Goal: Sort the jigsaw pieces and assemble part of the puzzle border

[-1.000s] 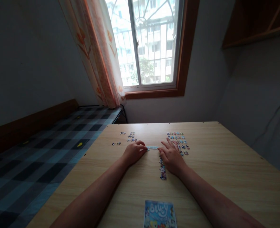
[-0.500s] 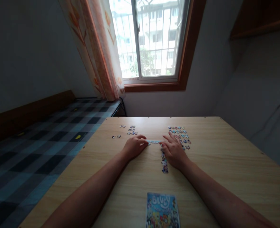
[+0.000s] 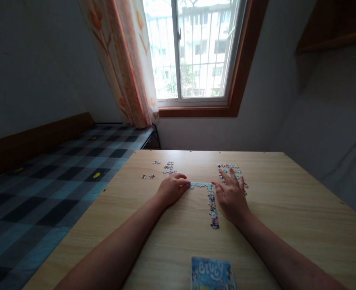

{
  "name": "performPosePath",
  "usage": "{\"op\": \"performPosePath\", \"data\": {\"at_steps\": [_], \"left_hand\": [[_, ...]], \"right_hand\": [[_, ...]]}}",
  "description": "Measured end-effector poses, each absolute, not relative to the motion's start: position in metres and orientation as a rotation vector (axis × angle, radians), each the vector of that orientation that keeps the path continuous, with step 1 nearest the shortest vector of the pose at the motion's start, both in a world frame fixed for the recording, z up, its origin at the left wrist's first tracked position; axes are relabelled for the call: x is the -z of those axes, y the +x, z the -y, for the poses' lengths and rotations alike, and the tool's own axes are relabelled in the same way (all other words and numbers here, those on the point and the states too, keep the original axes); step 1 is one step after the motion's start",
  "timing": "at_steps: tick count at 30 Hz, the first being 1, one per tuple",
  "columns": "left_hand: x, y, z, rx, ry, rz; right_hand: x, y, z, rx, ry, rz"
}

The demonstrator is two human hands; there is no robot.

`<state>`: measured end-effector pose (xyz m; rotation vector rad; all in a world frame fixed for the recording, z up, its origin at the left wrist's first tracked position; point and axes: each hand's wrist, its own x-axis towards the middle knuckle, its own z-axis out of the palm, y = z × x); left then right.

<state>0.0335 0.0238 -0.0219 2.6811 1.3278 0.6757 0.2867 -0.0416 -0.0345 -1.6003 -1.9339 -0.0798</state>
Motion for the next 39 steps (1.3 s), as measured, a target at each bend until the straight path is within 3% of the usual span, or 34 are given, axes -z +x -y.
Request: {"op": "performPosePath", "data": {"at_steps": [15,24,39], "left_hand": [[0.019,0.032,-0.023,-0.782,2.426,-1.434],[0.014,0.04,-0.021,-0.665,2.479,-1.542],[0.015,0.048,-0.021,-0.568,2.635,-1.594]], "right_hand": [[0.041,0.288,0.04,0.03,-1.46,1.957],[0.019,0.292,0.051,-0.008,-0.893,1.89],[0.02,0.295,0.058,-0.019,-1.01,1.929]]}}
